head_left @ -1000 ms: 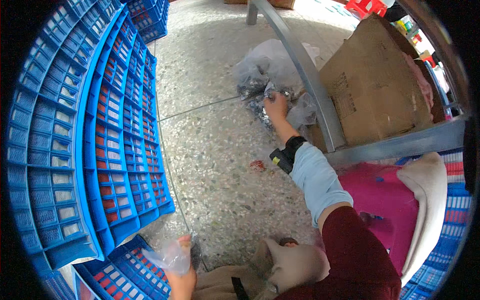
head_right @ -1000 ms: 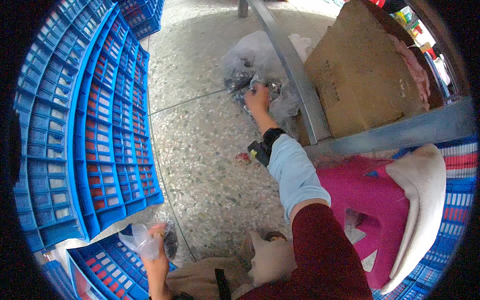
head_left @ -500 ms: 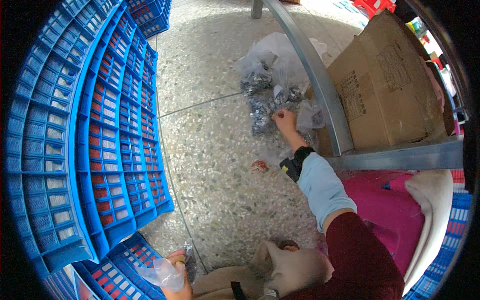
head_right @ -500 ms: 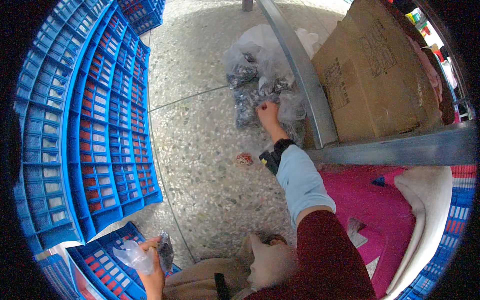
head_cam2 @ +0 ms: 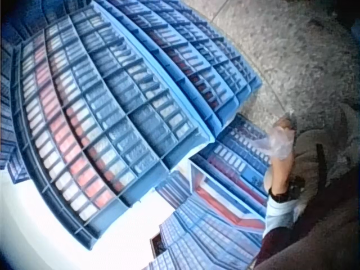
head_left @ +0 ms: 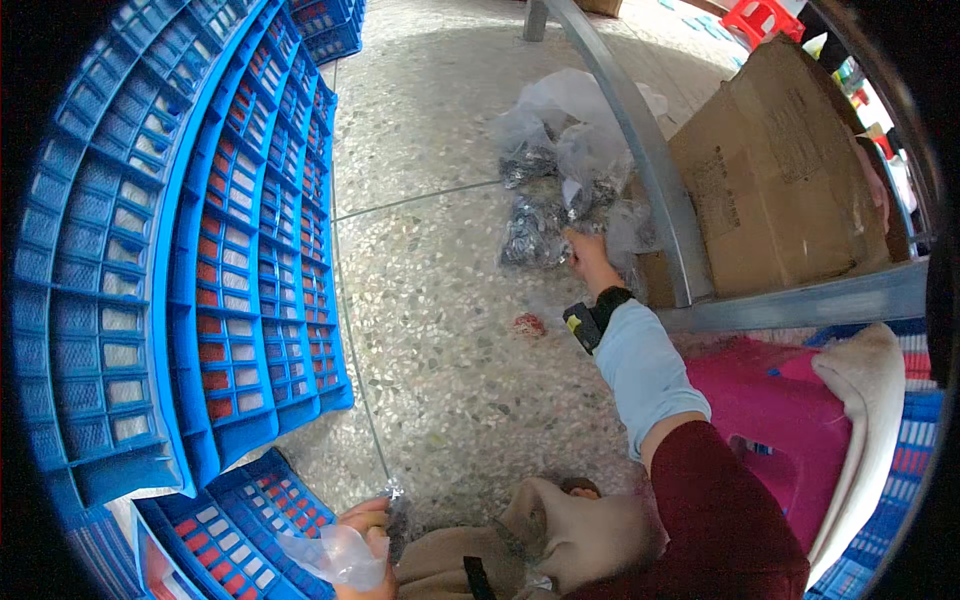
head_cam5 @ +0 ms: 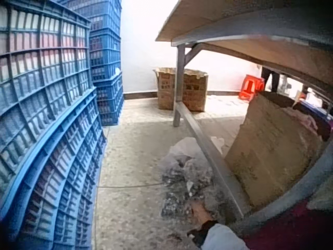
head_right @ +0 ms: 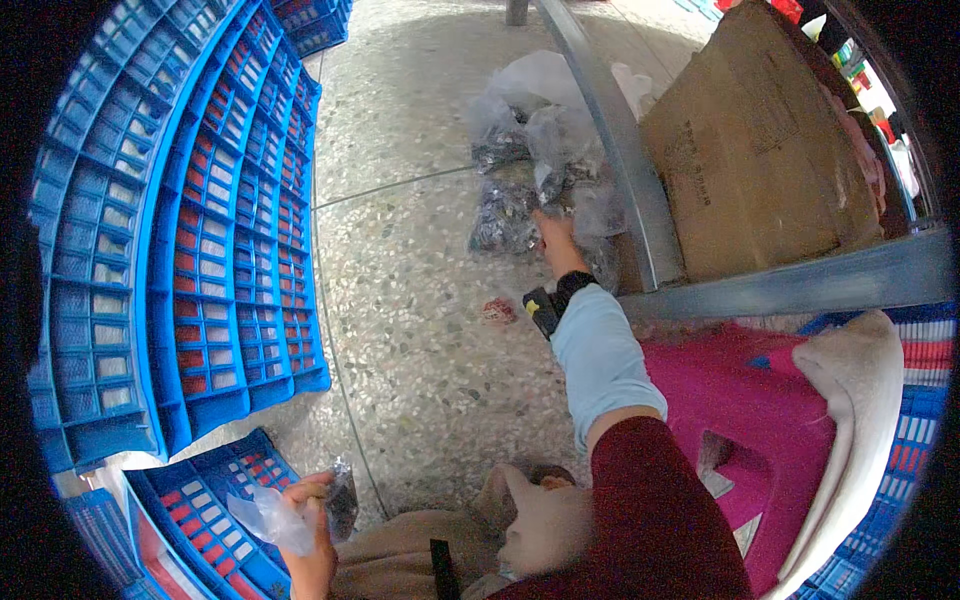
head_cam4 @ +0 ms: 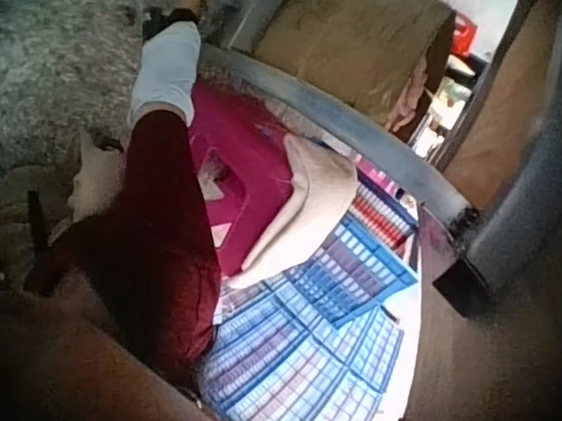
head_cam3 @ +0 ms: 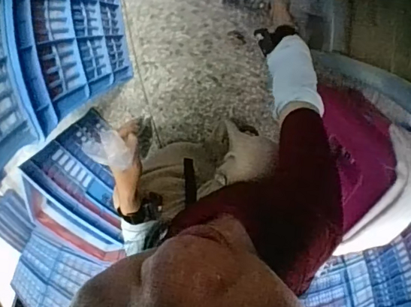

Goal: The recorder sorts and organizes light blue and black plastic components into crates and bags on a factory floor.

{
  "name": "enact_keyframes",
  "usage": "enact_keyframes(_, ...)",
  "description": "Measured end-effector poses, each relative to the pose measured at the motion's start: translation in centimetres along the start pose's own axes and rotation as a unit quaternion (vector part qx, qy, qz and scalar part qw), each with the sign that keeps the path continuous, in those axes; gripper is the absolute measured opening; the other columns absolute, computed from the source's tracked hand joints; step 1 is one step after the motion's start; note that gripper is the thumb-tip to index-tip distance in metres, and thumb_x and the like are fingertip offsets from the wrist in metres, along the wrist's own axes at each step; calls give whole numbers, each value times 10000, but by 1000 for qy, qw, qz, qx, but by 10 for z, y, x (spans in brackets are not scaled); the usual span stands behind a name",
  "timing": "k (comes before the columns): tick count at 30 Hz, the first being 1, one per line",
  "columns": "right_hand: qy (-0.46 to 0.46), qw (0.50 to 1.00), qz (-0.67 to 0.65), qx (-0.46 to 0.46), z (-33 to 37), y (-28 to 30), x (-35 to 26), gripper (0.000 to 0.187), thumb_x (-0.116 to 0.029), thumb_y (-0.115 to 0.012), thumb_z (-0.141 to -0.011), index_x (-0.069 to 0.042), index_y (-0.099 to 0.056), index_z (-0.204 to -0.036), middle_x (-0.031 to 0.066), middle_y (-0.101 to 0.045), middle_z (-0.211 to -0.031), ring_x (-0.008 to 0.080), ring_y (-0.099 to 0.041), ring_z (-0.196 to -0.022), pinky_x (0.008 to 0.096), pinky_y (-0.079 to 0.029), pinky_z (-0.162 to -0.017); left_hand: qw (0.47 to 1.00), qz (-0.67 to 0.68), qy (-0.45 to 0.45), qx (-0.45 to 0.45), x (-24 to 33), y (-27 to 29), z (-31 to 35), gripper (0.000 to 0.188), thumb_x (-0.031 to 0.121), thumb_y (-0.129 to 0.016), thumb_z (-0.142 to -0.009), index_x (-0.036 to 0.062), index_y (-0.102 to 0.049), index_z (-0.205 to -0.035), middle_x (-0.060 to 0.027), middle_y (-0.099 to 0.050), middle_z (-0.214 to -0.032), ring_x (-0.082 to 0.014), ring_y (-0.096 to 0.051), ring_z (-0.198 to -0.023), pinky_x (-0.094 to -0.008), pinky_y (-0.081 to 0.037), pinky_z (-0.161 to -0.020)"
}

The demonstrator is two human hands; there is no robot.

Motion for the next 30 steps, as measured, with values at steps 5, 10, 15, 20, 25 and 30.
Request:
enact_keyframes(5,305,941,89,116,24,-10,53,297,-284,-625,-738,-8,-535,-803,23,-463,-622,133,-418,-531,275,-378,-467,1000,1,-25,5,-9,6,3,71,-2,-424,-778,4,-480,-820,-172,-549,-899,-243,-523,-886,-344,-384,-821)
enact_keyframes(10,272,960,52,-24,85,-25,6,333,-291,-584,-765,30,-535,-840,113,-561,-754,182,-517,-693,323,-403,-608,992,-29,-122,-24,-6,13,-4,97,-40,-431,-759,-11,-488,-833,-173,-553,-900,-249,-533,-875,-335,-399,-808)
enact_keyframes(15,332,931,110,-103,119,-32,-34,285,-270,-582,-772,3,-546,-844,52,-552,-707,124,-485,-637,283,-400,-584,983,-83,-158,36,-14,5,-19,151,40,-502,-772,-15,-561,-900,-129,-575,-895,-228,-544,-837,-310,-411,-756)
enact_keyframes(20,279,940,82,-181,283,-15,-82,193,-231,-540,-813,-48,-577,-861,-56,-497,-665,35,-423,-604,204,-346,-517,987,138,44,66,-36,5,-54,221,198,-521,-819,-4,-598,-859,-70,-592,-887,-175,-535,-819,-300,-407,-734)
enact_keyframes(25,141,967,-3,-211,431,0,-126,177,-213,-543,-810,-43,-577,-849,-13,-566,-732,62,-486,-644,229,-401,-564,889,388,199,136,-33,17,-19,294,303,-472,-844,35,-579,-901,-57,-588,-895,-153,-514,-815,-277,-401,-711)
enact_keyframes(30,188,911,81,-359,540,32,-170,186,-169,-510,-835,-26,-556,-945,-45,-552,-843,47,-471,-767,227,-421,-669,841,501,203,13,45,72,30,423,383,-415,-856,20,-508,-1051,-95,-539,-1016,-185,-483,-942,-306,-367,-829)
Point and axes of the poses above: each hand's wrist, its own z-axis away from the middle knuckle, its own y-axis out of the back of the hand, x = y × z, the point moved 1 cm from there along -z, towards the middle knuckle
